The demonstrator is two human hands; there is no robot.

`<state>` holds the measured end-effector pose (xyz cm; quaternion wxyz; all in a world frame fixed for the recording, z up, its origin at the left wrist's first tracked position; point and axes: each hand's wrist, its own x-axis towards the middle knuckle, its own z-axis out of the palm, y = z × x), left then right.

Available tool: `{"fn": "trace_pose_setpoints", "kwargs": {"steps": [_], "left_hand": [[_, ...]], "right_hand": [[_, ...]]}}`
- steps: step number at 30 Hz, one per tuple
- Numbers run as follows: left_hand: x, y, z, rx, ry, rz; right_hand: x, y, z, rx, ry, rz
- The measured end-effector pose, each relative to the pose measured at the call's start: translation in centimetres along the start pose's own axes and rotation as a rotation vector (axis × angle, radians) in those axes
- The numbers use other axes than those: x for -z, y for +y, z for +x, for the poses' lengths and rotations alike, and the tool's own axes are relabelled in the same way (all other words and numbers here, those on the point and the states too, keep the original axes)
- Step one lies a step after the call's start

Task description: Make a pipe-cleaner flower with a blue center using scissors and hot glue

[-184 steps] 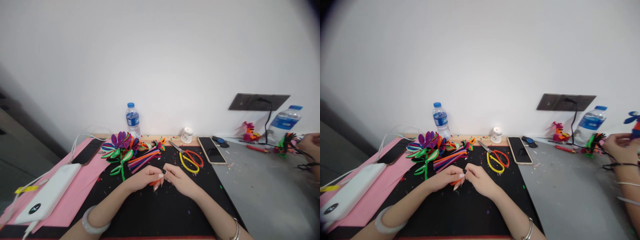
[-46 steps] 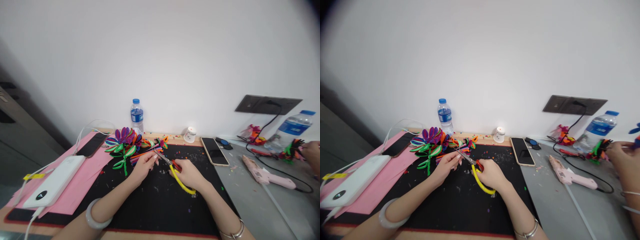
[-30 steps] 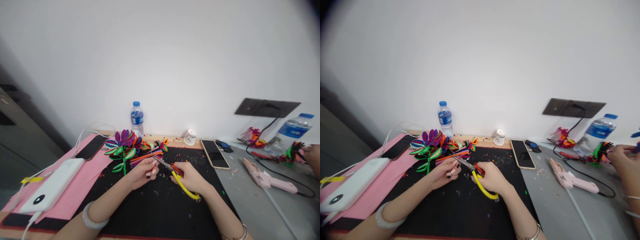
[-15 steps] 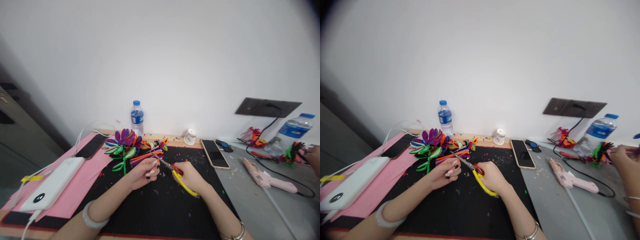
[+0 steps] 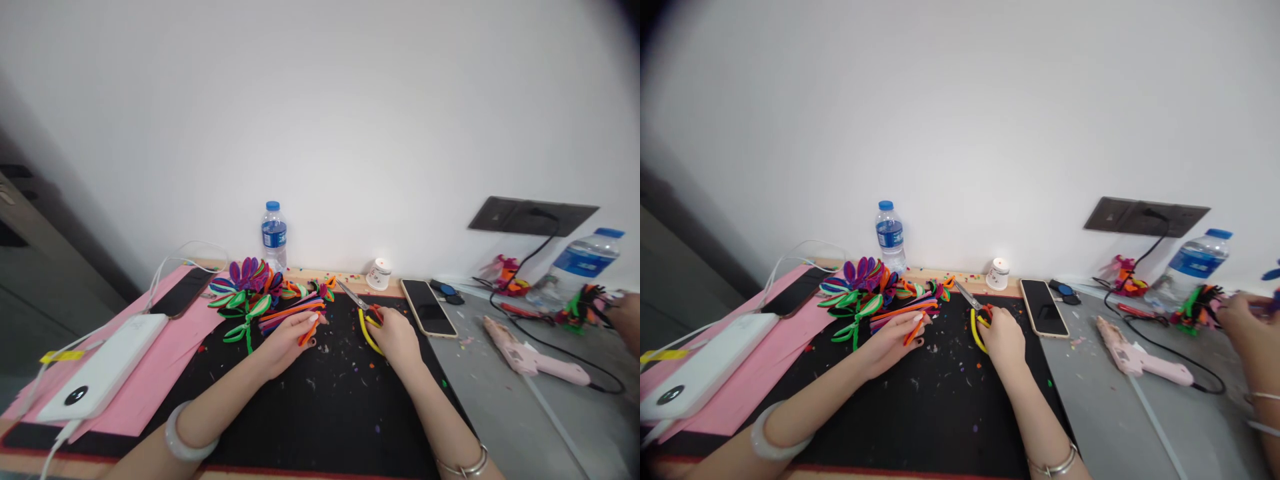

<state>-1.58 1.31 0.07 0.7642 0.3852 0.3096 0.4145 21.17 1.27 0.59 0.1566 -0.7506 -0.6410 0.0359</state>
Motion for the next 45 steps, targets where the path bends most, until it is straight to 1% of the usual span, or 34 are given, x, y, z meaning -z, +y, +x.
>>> {"fn": "trace_pose_setpoints", "kwargs": {"steps": [2,4,6,7,9,10,14,15,17,20,24,26,30,33,40,45], "left_hand": [[-0.1,0.0,0.0,-0.010,-0.013,0.011],[-0.2,-0.1,0.1,-0.026,-0.026,0.015],[-0.3,-0.1,0.1,-0.035,-0.015,0.021],[-0.4,-0.2,0.2,-0.036,0.000,0.029],[-0.5,-0.3,0.2,-0.042,0.047,0.055],[-0.6,-0.3,0.1,-0.046,0.072,0.071],[-0.7,-0.5,0.1,-0.068,0.130,0.113],[-0.8,-0.5,0.0,-0.068,0.134,0.117],[-0.8,-0.5,0.0,-0.065,0.145,0.128],[-0.9,-0.6,0.1,-0.052,0.153,0.202],[-0.9,-1.0,0.2,-0.037,0.129,0.355],[-0.9,-1.2,0.2,-0.026,0.107,0.426],[-1.1,-1.4,0.2,-0.030,0.053,0.523],[-1.3,-1.2,0.2,-0.049,0.058,0.552],[-1.6,-1.3,0.2,-0.097,0.039,0.567],[-1.3,-1.7,0.2,-0.083,-0.003,0.561]], "right_hand": [[-0.2,0.3,0.2,0.030,0.033,0.007],[-0.1,0.2,0.2,0.076,0.105,0.039],[0.3,-0.3,0.0,0.162,0.162,0.138],[0.6,-0.7,-0.3,0.220,0.157,0.218],[1.0,-1.8,-0.9,0.351,0.048,0.383],[1.1,-2.3,-1.3,0.392,-0.010,0.438],[0.8,-4.0,-2.7,0.531,-0.204,0.469],[0.6,-4.3,-2.9,0.552,-0.224,0.459],[0.1,-4.5,-3.1,0.576,-0.214,0.456],[-0.4,-4.4,-2.9,0.570,-0.156,0.503],[-0.6,-4.0,-2.6,0.500,-0.070,0.548],[-0.7,-3.9,-2.5,0.474,-0.047,0.560],[-0.9,-4.0,-2.5,0.434,-0.095,0.633],[-1.1,-4.1,-2.5,0.395,-0.125,0.676],[-1.8,-4.2,-2.7,0.282,-0.182,0.808],[-1.7,-4.4,-2.7,0.207,-0.277,0.968]]}}
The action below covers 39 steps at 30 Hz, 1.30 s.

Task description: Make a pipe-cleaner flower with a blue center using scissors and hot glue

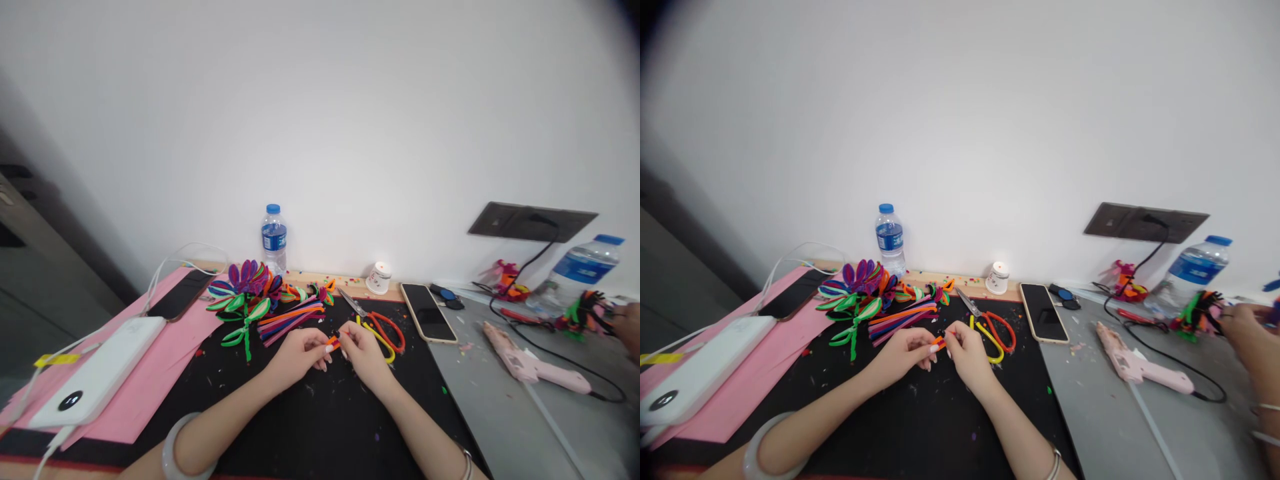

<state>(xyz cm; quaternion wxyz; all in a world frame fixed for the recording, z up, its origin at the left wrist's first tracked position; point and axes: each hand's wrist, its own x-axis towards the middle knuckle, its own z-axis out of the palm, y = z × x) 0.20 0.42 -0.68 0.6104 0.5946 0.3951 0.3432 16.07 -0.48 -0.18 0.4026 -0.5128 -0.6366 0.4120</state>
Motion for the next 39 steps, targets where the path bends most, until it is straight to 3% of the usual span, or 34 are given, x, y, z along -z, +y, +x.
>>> {"fn": "trace_pose_setpoints", "kwargs": {"steps": [7,15,21,39], "left_hand": [[0.19,0.00,0.15,0.001,0.011,-0.034],[0.35,-0.25,0.19,0.006,-0.043,0.004],[0.19,-0.41,0.08,0.018,-0.069,-0.026],[-0.16,-0.50,-0.28,0.017,-0.008,-0.048]], "right_hand": [[0.18,-0.13,0.22,-0.102,-0.090,0.131],[0.03,0.62,0.04,-0.026,-0.086,0.071],[-0.01,-0.11,-0.30,-0.028,-0.113,0.058],[-0.20,0.33,-0.29,-0.006,-0.082,0.004]]}}
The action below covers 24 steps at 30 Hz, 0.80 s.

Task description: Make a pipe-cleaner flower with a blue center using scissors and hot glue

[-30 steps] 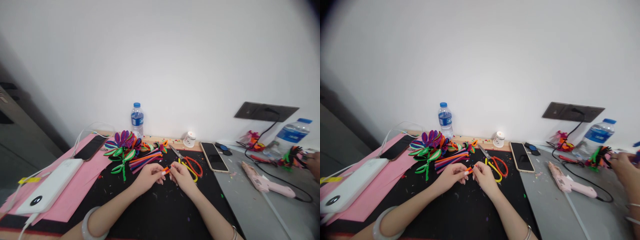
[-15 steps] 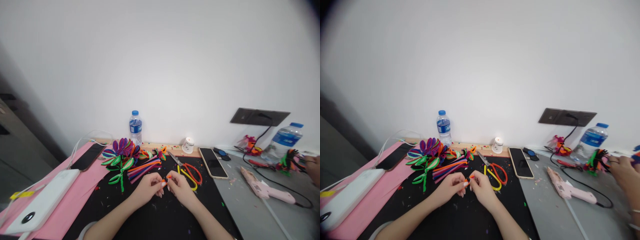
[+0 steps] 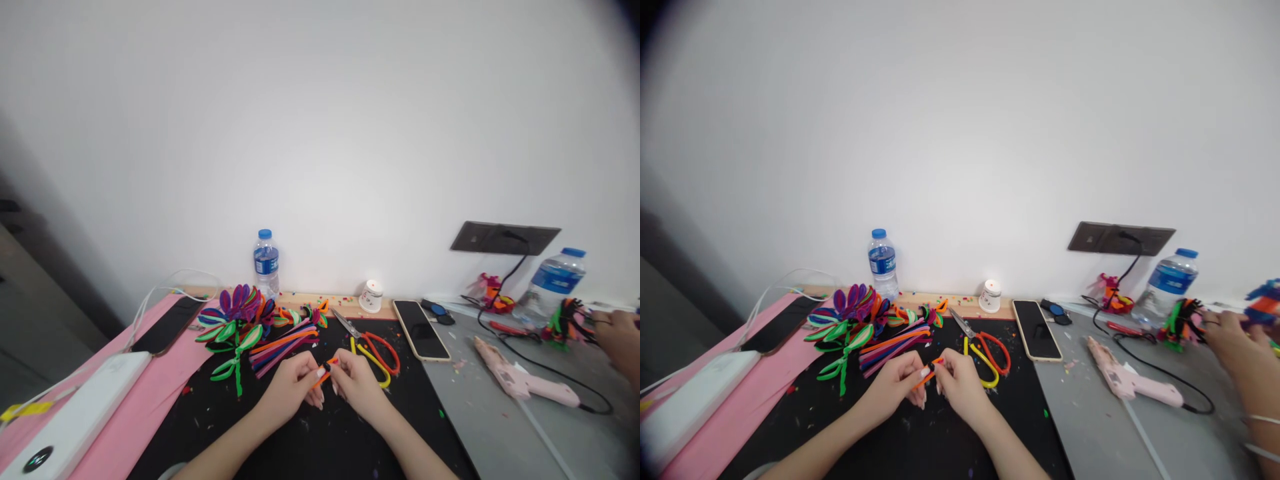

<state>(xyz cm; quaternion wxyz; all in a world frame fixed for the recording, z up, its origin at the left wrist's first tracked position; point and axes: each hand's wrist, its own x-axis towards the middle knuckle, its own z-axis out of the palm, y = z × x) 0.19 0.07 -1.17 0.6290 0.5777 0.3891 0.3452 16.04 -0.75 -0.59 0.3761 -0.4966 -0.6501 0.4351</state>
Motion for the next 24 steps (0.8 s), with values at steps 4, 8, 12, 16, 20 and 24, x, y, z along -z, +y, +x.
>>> {"fn": "trace_pose_setpoints", "kwargs": {"steps": [4,8,12,16,20,24], "left_hand": [[0.04,-0.09,-0.03,-0.002,0.008,0.008],[0.02,0.02,-0.02,-0.013,0.033,0.026],[-0.10,0.14,0.01,-0.021,0.042,0.031],[-0.16,0.00,0.04,-0.037,0.059,0.023],[-0.24,-0.02,0.01,-0.038,0.068,0.013],[-0.39,0.35,-0.04,-0.028,0.094,-0.004]], "right_hand": [[-0.07,0.09,0.06,-0.028,0.002,0.036],[-0.18,-0.11,0.05,-0.051,0.014,0.084],[-0.32,-0.48,0.10,-0.071,0.037,0.136],[-0.51,-0.45,0.20,-0.107,0.064,0.198],[-0.57,-0.28,0.25,-0.104,0.048,0.209],[-0.46,-0.41,0.27,-0.097,0.047,0.189]]}}
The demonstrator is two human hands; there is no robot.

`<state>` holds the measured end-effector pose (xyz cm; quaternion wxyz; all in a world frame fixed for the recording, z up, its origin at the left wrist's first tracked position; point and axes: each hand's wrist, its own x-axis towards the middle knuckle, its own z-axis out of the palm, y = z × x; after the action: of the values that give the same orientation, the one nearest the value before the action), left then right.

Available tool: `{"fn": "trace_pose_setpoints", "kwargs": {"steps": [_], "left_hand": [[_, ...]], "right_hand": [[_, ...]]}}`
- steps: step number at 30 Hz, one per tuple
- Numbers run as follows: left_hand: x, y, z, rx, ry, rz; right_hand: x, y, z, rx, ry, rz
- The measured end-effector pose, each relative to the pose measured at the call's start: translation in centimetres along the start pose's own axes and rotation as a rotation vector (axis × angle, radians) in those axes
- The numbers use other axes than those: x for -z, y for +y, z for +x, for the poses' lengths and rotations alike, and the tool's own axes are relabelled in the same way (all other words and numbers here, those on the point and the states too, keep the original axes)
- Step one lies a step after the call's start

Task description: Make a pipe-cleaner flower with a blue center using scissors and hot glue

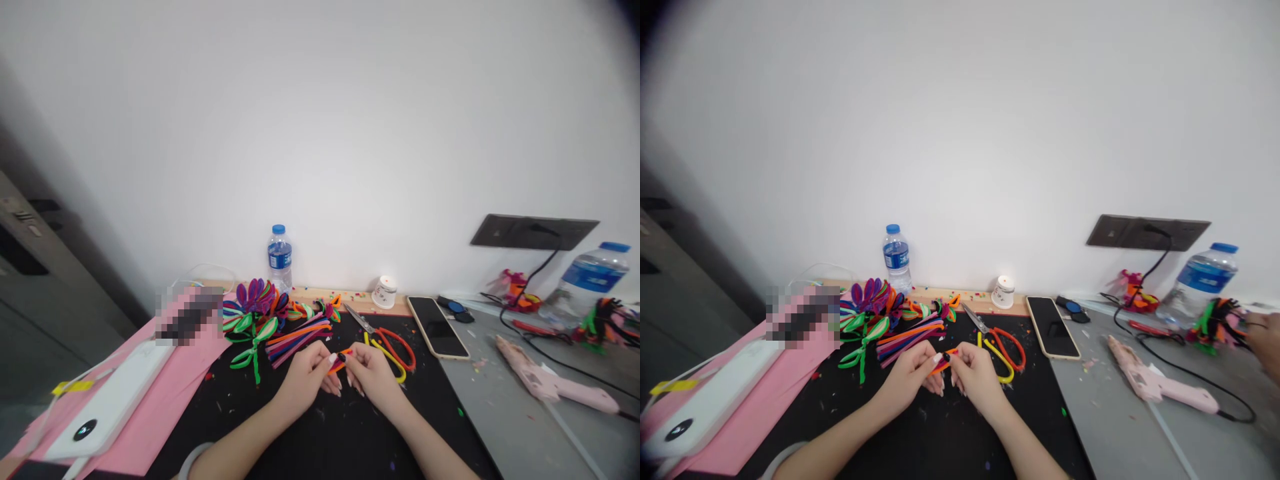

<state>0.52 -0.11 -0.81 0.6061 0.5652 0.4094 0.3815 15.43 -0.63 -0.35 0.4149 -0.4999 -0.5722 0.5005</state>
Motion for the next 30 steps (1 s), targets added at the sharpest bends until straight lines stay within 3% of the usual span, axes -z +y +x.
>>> {"fn": "trace_pose_setpoints", "kwargs": {"steps": [14,24,30], "left_hand": [[0.31,-0.23,-0.01,-0.028,-0.060,-0.013],[0.28,-0.41,-0.04,-0.017,-0.142,-0.043],[0.15,-0.46,-0.02,-0.009,-0.172,-0.046]], "right_hand": [[0.71,0.34,0.15,0.083,-0.093,-0.077],[0.53,-0.31,-0.42,0.150,0.018,-0.080],[0.85,-0.30,-0.36,0.129,0.018,-0.052]]}}
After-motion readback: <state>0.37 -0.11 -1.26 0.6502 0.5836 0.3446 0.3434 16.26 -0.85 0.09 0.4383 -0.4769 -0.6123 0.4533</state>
